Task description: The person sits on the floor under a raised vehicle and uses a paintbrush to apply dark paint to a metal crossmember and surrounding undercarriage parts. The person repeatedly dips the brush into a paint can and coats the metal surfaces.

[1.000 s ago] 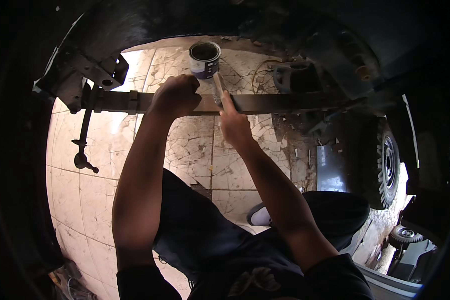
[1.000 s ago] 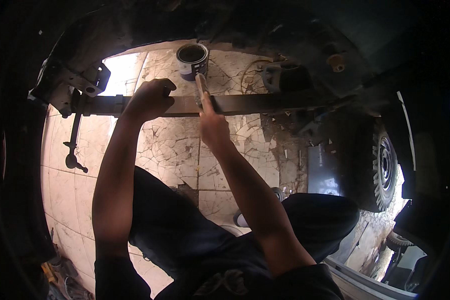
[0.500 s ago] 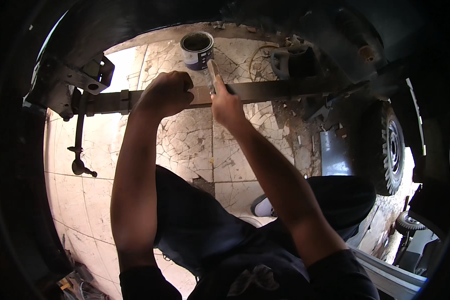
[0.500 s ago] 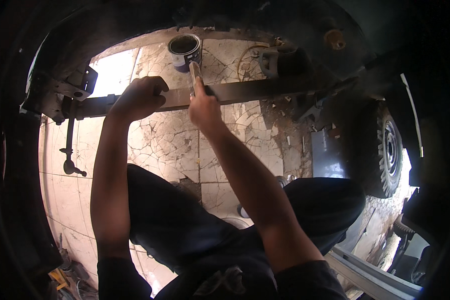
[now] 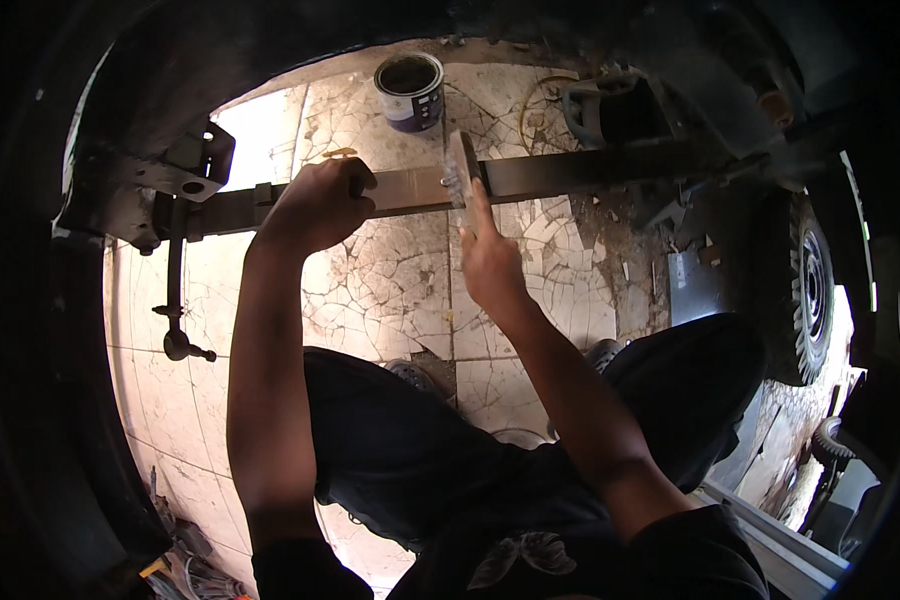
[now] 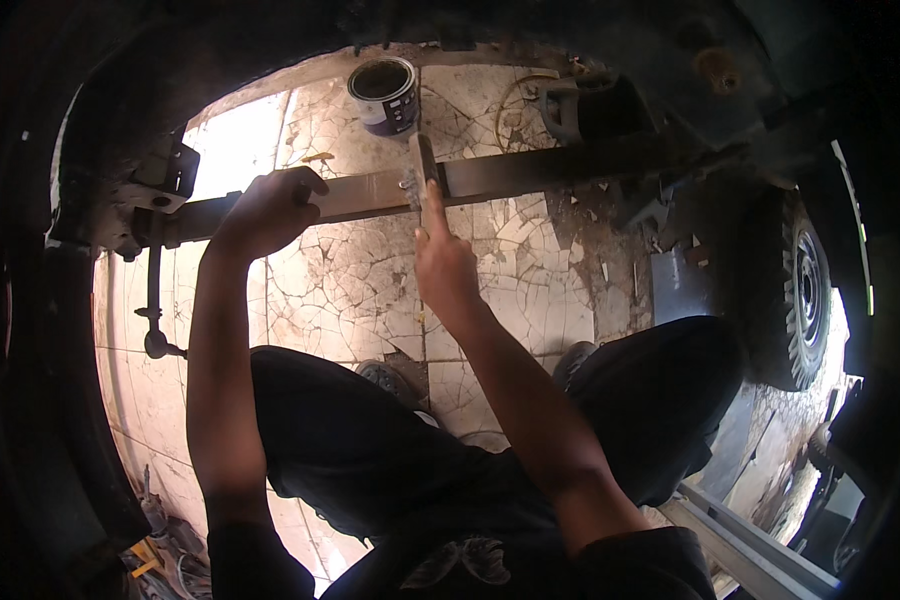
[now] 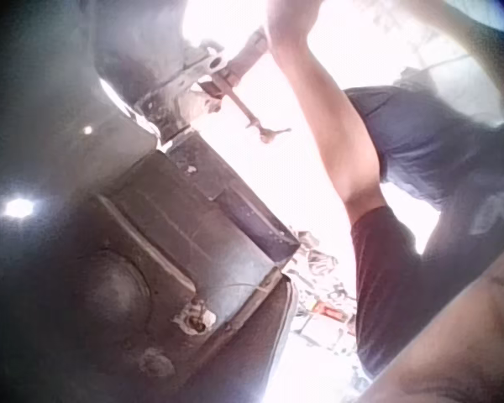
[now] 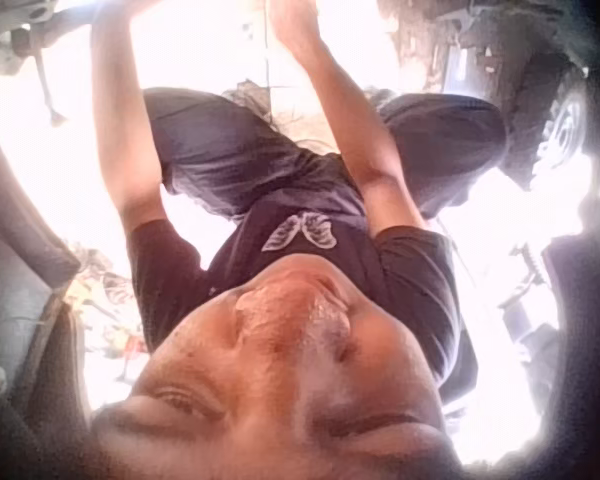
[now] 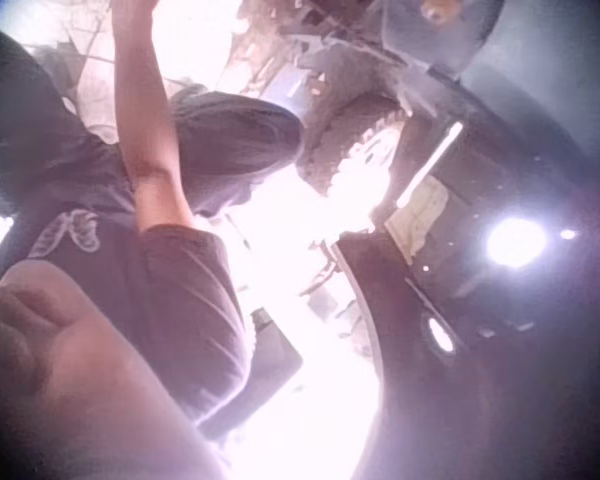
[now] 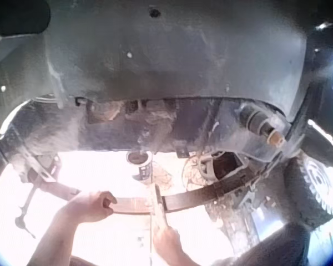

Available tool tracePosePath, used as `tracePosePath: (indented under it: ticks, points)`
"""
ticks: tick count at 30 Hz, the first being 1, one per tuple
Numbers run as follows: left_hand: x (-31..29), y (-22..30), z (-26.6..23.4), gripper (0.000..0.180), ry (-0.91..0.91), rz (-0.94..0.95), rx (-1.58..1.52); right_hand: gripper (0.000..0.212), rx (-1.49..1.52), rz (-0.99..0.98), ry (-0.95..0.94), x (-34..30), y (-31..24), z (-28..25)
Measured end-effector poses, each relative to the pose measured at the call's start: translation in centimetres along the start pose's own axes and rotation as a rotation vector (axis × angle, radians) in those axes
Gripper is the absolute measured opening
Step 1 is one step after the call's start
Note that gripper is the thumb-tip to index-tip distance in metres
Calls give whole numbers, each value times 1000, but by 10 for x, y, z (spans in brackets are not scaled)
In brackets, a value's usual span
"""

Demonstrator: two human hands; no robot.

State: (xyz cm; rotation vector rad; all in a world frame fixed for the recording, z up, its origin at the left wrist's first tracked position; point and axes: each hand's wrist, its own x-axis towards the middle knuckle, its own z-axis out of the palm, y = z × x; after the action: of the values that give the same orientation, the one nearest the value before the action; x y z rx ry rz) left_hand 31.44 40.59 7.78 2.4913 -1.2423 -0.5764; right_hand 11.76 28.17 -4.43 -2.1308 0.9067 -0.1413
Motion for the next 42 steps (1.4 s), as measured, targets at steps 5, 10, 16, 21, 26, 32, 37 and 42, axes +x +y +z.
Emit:
tracePosePath:
  ticks: [5,10,16,21,26,32,37,42]
  points:
    - [6,-6,2,31,9,30,13,74,-91,-81,85,58,-13,9]
    - [6,-7,10,29,-16,-14,-3,75,-39,-79,18,15,9,-12]
    - [1,-2,8,28,-56,9,-16,72,-206,-83,84,-42,34,-32]
    - [-3,-8,8,28,-40,27,35,71,-47,-27,63,16,9,-6]
    - [-1,-4,14,27,-77,-22,-23,71,-103,-120,73,72,5,0]
    - [-5,-23,17,32,-81,-26,21,74,-139,-56,47,-30,31,-30]
    - [-5,-28,16,28,-67,-3,37,74,-112,-15,68,-22,29,-16]
    - [10,1,22,29,-156,1,47,72,-113,-95,110,51,11,-4]
